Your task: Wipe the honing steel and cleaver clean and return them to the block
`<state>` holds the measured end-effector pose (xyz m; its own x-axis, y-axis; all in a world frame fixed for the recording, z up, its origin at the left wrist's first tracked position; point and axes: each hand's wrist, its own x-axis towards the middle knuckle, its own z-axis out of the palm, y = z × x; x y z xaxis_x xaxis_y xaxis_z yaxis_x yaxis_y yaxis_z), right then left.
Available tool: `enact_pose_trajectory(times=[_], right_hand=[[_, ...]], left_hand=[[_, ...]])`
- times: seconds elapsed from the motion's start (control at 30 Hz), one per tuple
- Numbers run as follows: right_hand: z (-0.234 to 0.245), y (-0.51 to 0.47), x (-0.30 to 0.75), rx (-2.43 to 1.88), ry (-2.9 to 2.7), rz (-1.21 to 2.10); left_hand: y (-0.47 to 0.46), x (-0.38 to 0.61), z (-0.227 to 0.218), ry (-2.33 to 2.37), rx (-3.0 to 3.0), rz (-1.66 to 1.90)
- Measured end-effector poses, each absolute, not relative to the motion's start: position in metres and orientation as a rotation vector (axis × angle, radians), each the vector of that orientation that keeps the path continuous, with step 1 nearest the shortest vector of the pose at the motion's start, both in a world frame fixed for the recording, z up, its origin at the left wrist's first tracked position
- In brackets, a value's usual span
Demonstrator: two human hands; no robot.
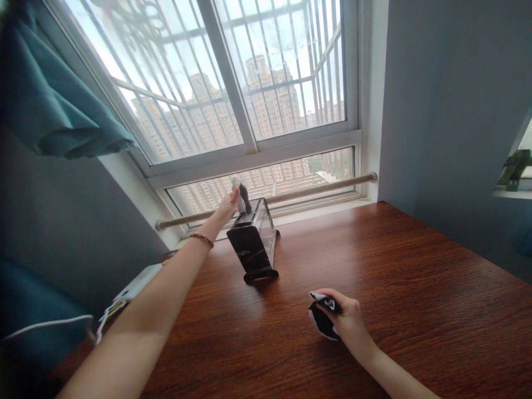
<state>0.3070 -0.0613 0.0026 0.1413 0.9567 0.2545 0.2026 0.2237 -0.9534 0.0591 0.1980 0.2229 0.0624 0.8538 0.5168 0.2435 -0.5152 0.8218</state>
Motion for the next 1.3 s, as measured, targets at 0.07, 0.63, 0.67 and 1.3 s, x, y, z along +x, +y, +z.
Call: enact_pose_trajectory(times=[0.07,0.63,0.67,1.3], right_hand=[[0.001,-0.057,0.307,-1.158,-1.09,0.999],[0.005,-0.054,0.295,-0.791,-0.577,1.531],[0.005,-0.056,0.294,-0.81,-0.681,1.509],[0.014,-0.074,0.302,-1.783,-1.934,0.114]], left_hand=[[0.167,0.065,0.222,1.115,1.798,1.642],[-0.047,0.108,0.016,0.82,1.493,0.71],[-0.045,0.107,0.015,0.836,1.481,0.707],[-0.038,0.096,0.005,1.237,1.581,0.807]])
